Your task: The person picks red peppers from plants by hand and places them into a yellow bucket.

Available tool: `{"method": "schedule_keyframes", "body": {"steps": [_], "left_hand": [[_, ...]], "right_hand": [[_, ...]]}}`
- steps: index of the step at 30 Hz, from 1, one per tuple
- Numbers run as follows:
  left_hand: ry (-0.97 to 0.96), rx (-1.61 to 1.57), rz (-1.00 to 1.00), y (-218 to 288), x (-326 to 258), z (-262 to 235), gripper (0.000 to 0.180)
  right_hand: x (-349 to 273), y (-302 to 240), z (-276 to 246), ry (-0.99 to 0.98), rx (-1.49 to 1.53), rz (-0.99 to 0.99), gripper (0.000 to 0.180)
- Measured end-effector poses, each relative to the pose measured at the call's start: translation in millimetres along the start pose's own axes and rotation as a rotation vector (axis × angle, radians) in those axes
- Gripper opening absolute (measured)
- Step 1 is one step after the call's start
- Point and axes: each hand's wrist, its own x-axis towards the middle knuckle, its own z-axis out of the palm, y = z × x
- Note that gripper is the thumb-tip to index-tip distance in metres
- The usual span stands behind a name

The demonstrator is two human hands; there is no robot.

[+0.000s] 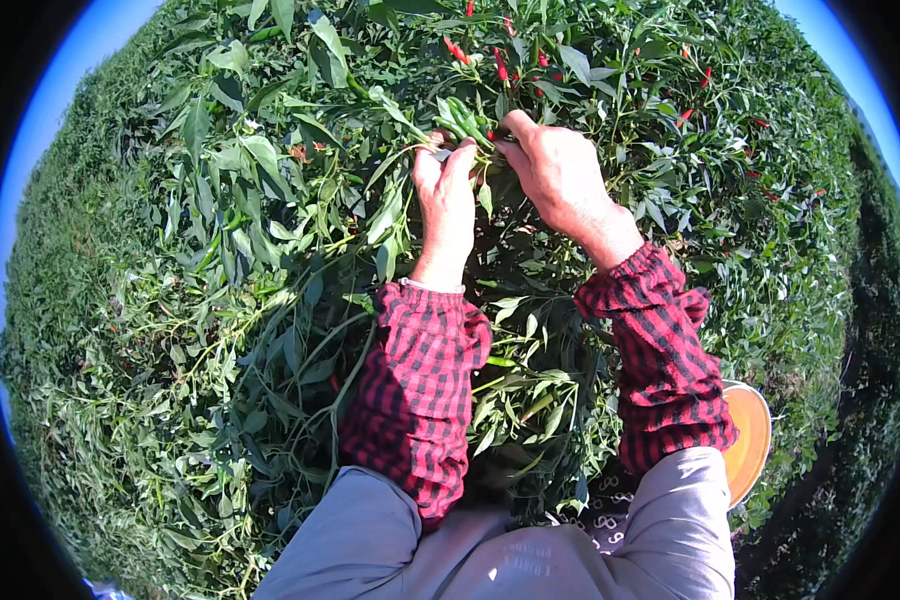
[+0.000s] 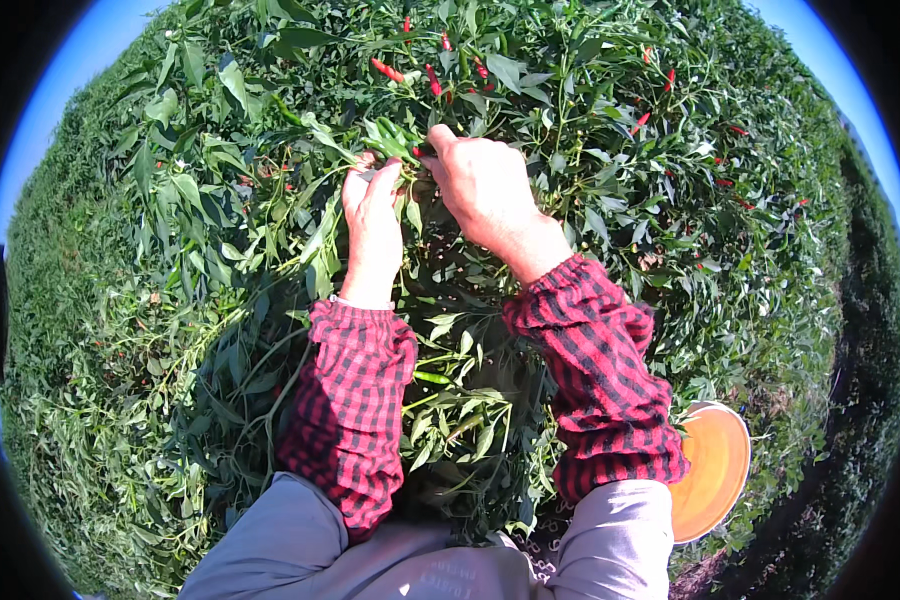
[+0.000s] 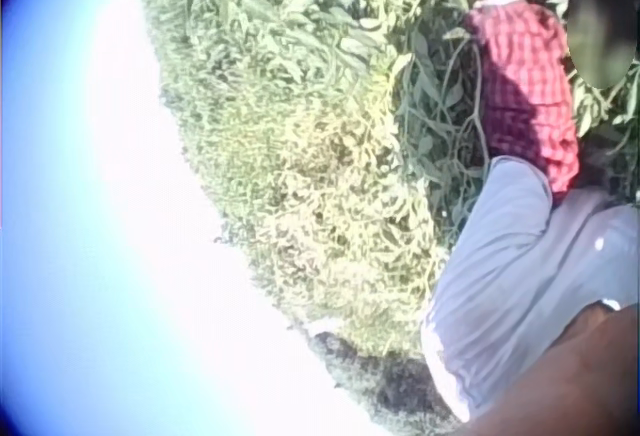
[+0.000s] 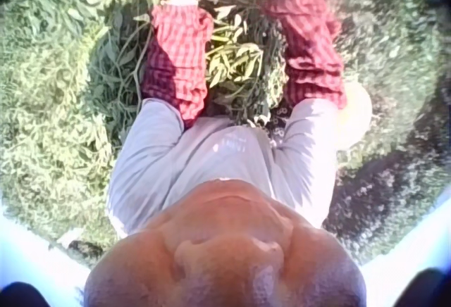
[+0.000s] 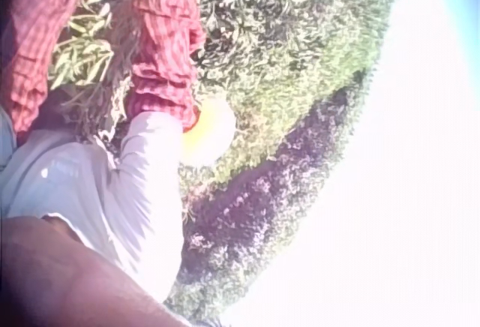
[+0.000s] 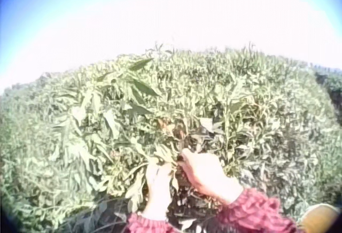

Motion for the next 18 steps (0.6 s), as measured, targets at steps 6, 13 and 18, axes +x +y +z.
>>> {"method": "schedule_keyframes", "body": {"steps": [6, 13, 18], "left_hand": [[-0.035, -0.013, -0.027, -1, -2, 5, 0.018], [-0.054, 0.004, 0.011, -4, -1, 7, 0.016], [0.019, -0.127, -0.037, -9, -4, 7, 0.022]], "right_hand": [[-14, -1, 12, 0.088, 0.159, 0.185, 0.021], [-10, 18, 18, 0.096, 0.768, 0.443, 0.017], [-11, 26, 21, 0.05, 1.531, 0.786, 0.016]]}}
